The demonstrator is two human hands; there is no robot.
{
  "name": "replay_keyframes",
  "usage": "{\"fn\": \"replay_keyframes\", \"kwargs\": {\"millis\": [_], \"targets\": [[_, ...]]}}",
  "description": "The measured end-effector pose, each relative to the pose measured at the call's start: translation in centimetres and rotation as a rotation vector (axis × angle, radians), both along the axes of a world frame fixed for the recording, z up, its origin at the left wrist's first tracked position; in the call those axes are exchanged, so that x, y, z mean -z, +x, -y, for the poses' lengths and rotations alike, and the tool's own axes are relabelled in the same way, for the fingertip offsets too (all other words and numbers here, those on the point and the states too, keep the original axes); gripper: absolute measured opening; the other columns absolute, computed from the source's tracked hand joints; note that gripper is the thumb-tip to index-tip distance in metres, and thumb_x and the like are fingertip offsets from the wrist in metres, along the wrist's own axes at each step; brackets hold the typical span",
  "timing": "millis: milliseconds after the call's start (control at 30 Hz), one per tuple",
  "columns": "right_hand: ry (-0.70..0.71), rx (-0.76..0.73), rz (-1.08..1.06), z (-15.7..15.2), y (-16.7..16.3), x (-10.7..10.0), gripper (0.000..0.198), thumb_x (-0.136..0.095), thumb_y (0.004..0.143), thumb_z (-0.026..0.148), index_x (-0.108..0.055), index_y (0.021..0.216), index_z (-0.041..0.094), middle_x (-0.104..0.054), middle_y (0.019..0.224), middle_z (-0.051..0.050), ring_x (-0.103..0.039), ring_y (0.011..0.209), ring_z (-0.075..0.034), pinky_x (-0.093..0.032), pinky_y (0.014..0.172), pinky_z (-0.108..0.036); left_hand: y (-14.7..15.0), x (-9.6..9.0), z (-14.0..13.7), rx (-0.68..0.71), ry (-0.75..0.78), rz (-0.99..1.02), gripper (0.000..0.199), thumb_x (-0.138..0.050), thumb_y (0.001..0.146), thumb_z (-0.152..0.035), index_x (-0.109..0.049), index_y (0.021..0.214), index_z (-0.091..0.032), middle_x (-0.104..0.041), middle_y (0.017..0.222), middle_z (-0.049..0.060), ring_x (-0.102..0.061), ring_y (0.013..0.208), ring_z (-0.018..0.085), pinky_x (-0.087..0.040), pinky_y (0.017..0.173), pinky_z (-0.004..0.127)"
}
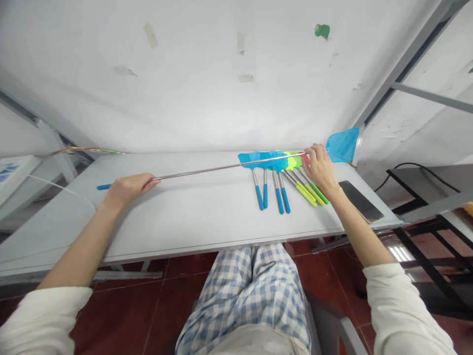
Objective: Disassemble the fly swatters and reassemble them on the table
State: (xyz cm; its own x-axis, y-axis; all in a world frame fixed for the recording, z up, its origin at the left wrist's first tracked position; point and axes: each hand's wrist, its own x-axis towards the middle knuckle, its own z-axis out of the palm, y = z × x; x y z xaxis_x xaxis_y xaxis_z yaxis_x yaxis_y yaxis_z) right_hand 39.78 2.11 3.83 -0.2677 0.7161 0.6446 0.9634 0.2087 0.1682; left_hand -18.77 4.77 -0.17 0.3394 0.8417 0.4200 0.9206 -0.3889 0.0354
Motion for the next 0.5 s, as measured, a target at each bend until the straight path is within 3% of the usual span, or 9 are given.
{"fn": "replay_keyframes", "kwargs": {"millis": [67,233,333,500], "targets": [[-0.02,-0.042,0.054,0.0,0.2,0.0,0.037,-0.034,0.097,0.037,-0.057,0.113,0.013,-0.062,0.111,-0.02,-0.055,0.108,-0.031,-0.041,0.089,-0.044,-0.2,0.1,0.0,-0.012,-0.003,0.008,0.046,-0.036,0.091,-0.06,-0.046,0.066,-0.023,-0.053,0.058,0.003,-0.05,0.056,0.016,-0.024,0.052,0.028],[-0.222,-0.12,0.196,-0.9,0.5,0.0,0.034,-0.033,0.098,0.028,-0.062,0.084,0.018,-0.064,0.078,-0.011,-0.056,0.077,-0.024,-0.039,0.073,-0.035,1.6,0.0,0.7,-0.01,-0.048,0.004,0.05,-0.035,0.09,-0.064,-0.05,0.066,-0.023,-0.054,0.056,0.004,-0.051,0.054,0.016,-0.024,0.051,0.028],[-0.182,-0.186,0.19,-0.8,-2.0,0.2,0.034,-0.034,0.098,0.026,-0.061,0.08,0.019,-0.064,0.076,-0.01,-0.054,0.074,-0.022,-0.035,0.07,-0.032,5.9,-0.1,1.7,0.055,-0.088,-0.033,0.05,-0.033,0.092,-0.062,-0.055,0.072,-0.023,-0.061,0.061,0.004,-0.054,0.055,0.016,-0.026,0.051,0.027],[-0.164,-0.347,0.157,0.6,-9.6,1.7,0.035,-0.034,0.1,0.028,-0.059,0.078,0.02,-0.062,0.071,-0.006,-0.051,0.07,-0.021,-0.032,0.069,-0.031,15.2,-1.3,3.4,0.15,-0.159,-0.189,0.046,-0.032,0.096,-0.056,-0.059,0.086,-0.021,-0.067,0.064,0.007,-0.061,0.056,0.018,-0.03,0.052,0.024]]}}
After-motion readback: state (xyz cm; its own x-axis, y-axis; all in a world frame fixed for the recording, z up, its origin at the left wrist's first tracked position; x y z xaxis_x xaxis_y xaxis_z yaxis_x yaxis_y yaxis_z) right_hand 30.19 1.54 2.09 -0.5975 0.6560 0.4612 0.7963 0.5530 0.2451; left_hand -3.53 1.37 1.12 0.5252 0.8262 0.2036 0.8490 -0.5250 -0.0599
